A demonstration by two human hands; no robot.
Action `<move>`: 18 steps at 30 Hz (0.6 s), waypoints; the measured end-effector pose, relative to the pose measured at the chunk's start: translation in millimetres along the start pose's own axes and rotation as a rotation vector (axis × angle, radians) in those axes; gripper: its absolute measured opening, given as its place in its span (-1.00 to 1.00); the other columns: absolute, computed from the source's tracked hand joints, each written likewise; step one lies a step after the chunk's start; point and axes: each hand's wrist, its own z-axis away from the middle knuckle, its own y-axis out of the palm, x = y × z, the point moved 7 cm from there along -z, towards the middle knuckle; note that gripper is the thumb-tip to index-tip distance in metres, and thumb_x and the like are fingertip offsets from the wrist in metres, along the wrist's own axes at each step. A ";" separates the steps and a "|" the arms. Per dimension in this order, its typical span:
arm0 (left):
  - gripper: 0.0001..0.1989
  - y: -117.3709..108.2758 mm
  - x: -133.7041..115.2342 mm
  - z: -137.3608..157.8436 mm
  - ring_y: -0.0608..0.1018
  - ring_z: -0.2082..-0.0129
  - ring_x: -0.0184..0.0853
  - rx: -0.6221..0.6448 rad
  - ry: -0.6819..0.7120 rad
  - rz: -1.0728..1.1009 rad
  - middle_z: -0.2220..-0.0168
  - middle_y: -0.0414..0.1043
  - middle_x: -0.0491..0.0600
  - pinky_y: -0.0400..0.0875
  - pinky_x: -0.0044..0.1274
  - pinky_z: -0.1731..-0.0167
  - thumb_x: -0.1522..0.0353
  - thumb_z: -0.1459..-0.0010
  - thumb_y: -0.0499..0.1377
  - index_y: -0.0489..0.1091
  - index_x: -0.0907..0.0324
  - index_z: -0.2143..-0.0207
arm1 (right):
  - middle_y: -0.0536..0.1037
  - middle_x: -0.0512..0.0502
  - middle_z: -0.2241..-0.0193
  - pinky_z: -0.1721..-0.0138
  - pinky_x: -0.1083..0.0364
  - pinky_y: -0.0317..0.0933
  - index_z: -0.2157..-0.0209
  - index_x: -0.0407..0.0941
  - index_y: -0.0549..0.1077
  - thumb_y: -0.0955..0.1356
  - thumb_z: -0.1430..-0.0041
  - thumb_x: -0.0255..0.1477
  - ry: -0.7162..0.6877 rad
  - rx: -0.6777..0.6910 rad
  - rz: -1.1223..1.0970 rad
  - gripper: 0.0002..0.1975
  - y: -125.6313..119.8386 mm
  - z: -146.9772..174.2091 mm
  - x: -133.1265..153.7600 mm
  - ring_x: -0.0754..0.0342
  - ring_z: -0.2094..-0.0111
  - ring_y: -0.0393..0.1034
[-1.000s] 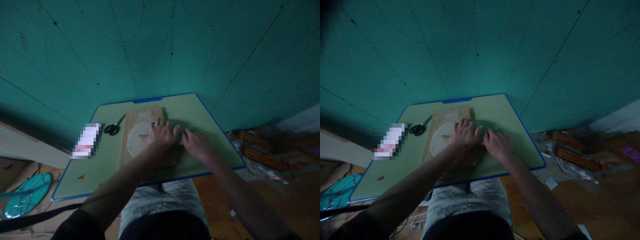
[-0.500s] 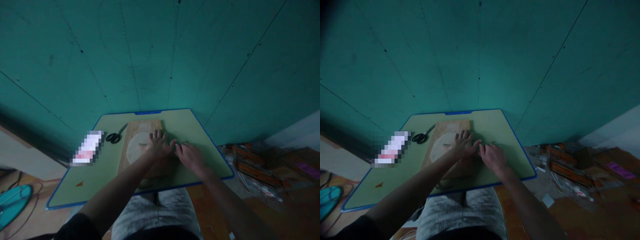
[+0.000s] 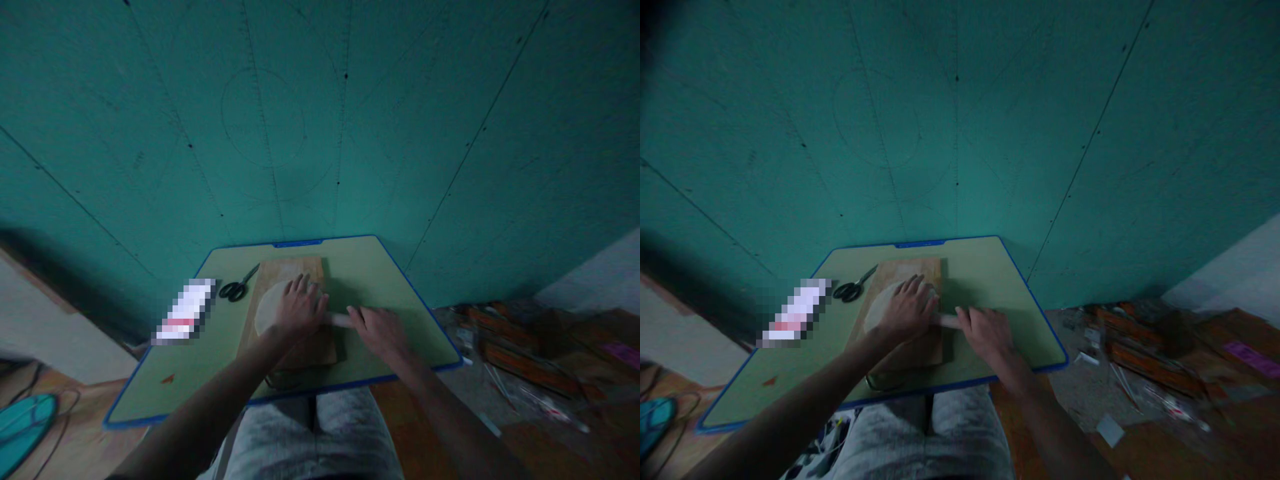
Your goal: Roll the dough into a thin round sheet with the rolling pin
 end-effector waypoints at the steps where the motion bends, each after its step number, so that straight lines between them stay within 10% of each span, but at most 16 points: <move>1: -0.64 -1.6 2.9 2.4 0.34 -0.25 -0.03 -0.002 0.010 -0.016 -0.16 0.40 0.20 0.26 -0.18 -0.20 0.24 -0.38 -0.05 0.43 0.23 0.02 | 0.67 -0.20 0.30 0.32 0.09 0.22 0.30 -0.08 0.57 0.09 -0.45 -0.17 0.002 -0.004 0.001 -0.48 -1.0 -0.3 -1.1 -0.03 0.29 0.58; 18: -0.57 27.1 9.4 -24.2 0.26 -0.30 0.07 -0.001 -0.077 -0.073 -0.22 0.33 0.24 0.12 -0.05 -0.21 0.25 -0.38 -0.13 0.39 0.23 -0.08 | 0.64 -0.20 0.17 0.23 0.09 0.21 0.13 -0.10 0.51 0.09 -0.42 -0.38 0.017 0.114 0.077 -0.61 6.7 -42.9 -9.9 -0.02 0.18 0.54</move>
